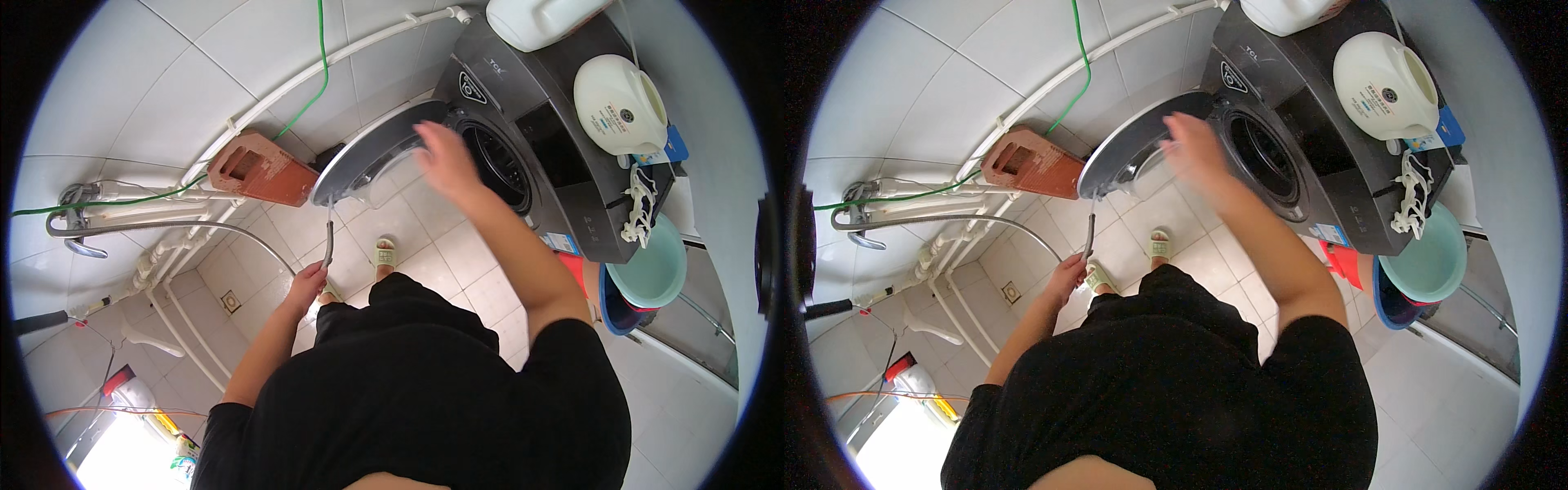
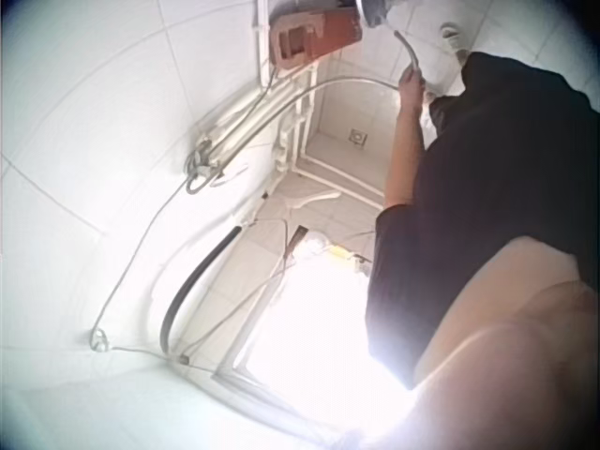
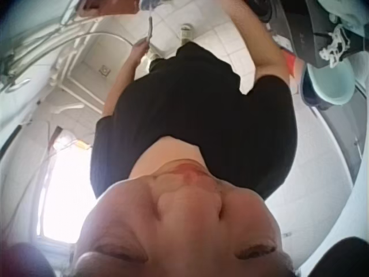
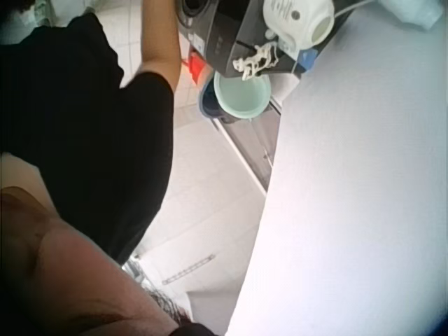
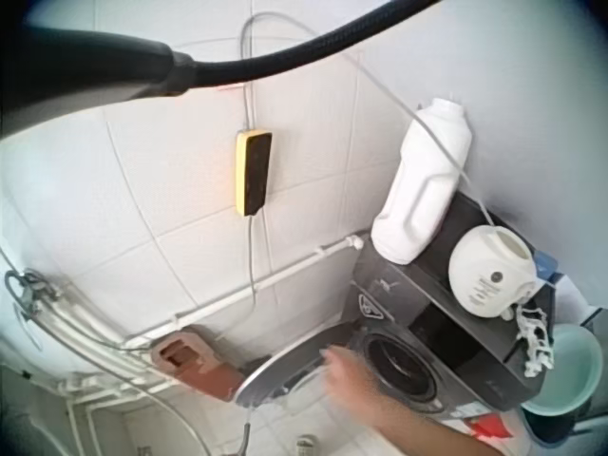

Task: The person fills a light blue basin with water from a tap and pours it into a bucket. They then use a handheld shower head to spray water onto the tiled floor. Finally, they take a grey cloth, wet it under the tap, and wring it out by hand.

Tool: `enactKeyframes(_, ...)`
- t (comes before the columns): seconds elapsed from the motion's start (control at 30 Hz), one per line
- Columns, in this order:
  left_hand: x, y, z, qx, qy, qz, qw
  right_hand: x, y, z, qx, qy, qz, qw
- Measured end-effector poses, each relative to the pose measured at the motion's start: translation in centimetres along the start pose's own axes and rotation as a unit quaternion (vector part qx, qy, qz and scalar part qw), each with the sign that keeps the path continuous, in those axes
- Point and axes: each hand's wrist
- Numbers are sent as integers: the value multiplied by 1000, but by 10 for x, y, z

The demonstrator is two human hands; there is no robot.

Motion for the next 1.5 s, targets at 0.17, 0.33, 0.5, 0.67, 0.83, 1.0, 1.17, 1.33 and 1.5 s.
enactKeyframes(0.17,-8,19,2,55,35,105,992,-17,-57,86,-117,190,-76,972)
enactKeyframes(0.33,-14,33,-6,43,60,136,988,-28,-52,88,-152,188,-37,970)
enactKeyframes(0.5,-7,30,-18,29,25,36,999,-22,2,63,-190,212,-46,957)
enactKeyframes(0.67,-5,28,-37,-18,20,-3,1000,17,80,15,-284,392,-31,875)
enactKeyframes(0.83,2,36,-44,-45,-19,-21,999,84,136,-24,-244,490,110,830)
enactKeyframes(1.0,6,42,-47,-112,-16,-8,994,17,145,36,-254,101,338,901)
enactKeyframes(1.17,16,44,-35,-180,-95,-10,979,-160,129,137,-322,-570,452,606)
enactKeyframes(1.33,20,39,-27,-327,-215,25,920,-221,120,157,-39,-741,434,512)
enactKeyframes(1.5,12,55,-33,-232,-463,253,817,-191,148,136,131,-681,451,562)
Point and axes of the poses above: each hand's wrist, its own y-axis away from the middle knuckle, its own z-axis out of the palm, x = y × z, and after that the axes turned 12 degrees about -x, right-handed
